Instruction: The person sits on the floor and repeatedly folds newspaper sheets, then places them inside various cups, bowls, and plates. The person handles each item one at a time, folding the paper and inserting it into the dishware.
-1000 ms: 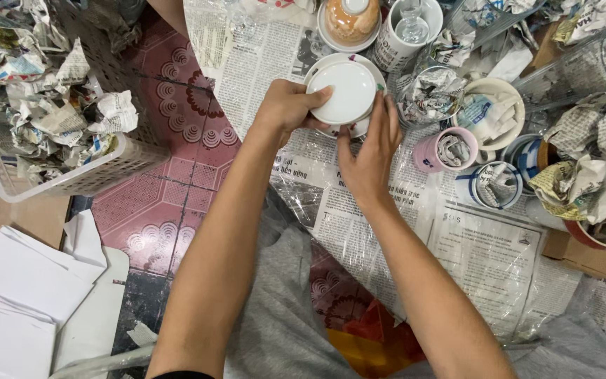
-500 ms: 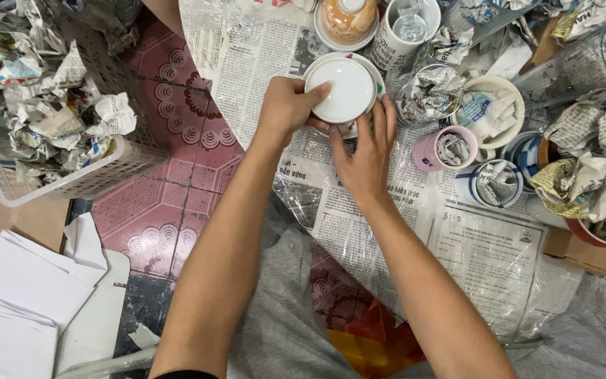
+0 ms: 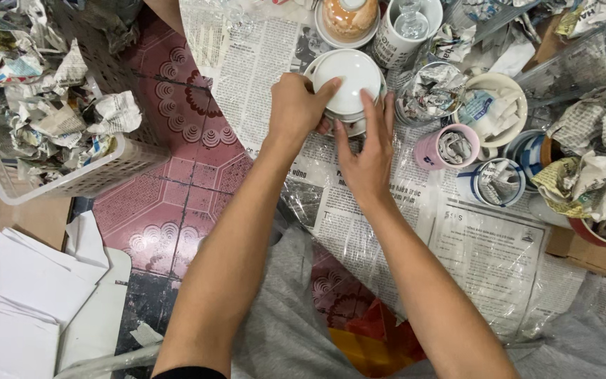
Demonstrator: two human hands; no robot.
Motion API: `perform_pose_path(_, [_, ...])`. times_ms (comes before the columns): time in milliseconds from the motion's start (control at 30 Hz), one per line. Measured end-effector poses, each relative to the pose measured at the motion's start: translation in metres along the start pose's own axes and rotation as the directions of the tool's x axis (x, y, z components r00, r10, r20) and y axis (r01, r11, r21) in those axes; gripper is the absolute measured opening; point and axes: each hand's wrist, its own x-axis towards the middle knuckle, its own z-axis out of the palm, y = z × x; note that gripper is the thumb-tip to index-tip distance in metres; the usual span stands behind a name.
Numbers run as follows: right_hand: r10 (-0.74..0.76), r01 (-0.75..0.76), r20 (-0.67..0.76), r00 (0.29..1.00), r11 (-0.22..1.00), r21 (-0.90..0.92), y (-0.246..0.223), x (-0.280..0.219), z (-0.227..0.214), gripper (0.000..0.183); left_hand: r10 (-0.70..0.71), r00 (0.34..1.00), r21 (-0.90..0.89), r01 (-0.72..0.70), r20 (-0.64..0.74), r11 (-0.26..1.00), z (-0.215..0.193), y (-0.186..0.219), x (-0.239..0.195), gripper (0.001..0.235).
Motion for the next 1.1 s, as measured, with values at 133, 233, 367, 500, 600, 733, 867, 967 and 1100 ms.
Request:
perform_pose_path(133, [-0.018, 0.018, -0.005, 1.000, 1.000, -0.016, 0.001, -0.001, 0.000, 0.046, 0.068, 0.996, 0.026, -0.067, -0.055, 0.997, 0.000, 0.001, -0.002, 0.043])
perform_pose_path(233, [-0.033, 0.032, -0.017, 0.999, 0.999, -0.037, 0.001, -0.001, 0.001, 0.043, 0.090, 0.995, 0.116, -0.084, -0.046, 0.990, 0.000, -0.003, -0.001, 0.044])
perform_pose_path(367, [-0.027, 0.027, -0.024, 0.999, 1.000, 0.006, -0.001, -0.003, 0.001, 0.038, 0.345, 0.927, 0.285, -0.294, -0.147, 0.912, 0.004, -0.010, 0.000, 0.045])
perform_pose_path(500, [-0.020, 0.021, -0.032, 0.999, 1.000, 0.006, -0.002, -0.002, -0.001, 0.038, 0.351, 0.928, 0.371, -0.284, -0.127, 0.884, 0.004, -0.013, 0.002, 0.044])
perform_pose_path(600, [-0.019, 0.018, -0.030, 0.999, 1.000, -0.022, -0.005, -0.006, -0.002, 0.038, 0.200, 0.969, 0.316, -0.146, -0.148, 0.937, -0.011, -0.019, 0.013, 0.042])
perform_pose_path(733, [-0.021, 0.022, -0.063, 0.998, 1.000, 0.008, -0.004, 0.004, -0.001, 0.040, 0.139, 0.896, 0.242, -0.037, -0.422, 0.970, -0.062, -0.041, 0.054, 0.044])
perform_pose_path(867, [-0.014, 0.014, -0.043, 0.999, 1.000, -0.004, -0.003, -0.001, 0.000, 0.042, 0.461, 0.678, 0.401, -0.260, -0.572, 0.879, -0.085, -0.079, 0.090, 0.071])
perform_pose_path(967, [-0.028, 0.027, -0.061, 0.998, 1.000, -0.008, -0.006, 0.006, -0.002, 0.041, 0.627, 0.593, 0.602, -0.278, -0.506, 0.749, -0.087, -0.072, 0.119, 0.071])
perform_pose_path(1100, [-0.054, 0.053, -0.094, 0.994, 0.999, -0.013, -0.008, 0.001, -0.004, 0.039, 0.315, 0.860, 0.262, -0.222, -0.402, 0.939, -0.080, -0.055, 0.101, 0.036])
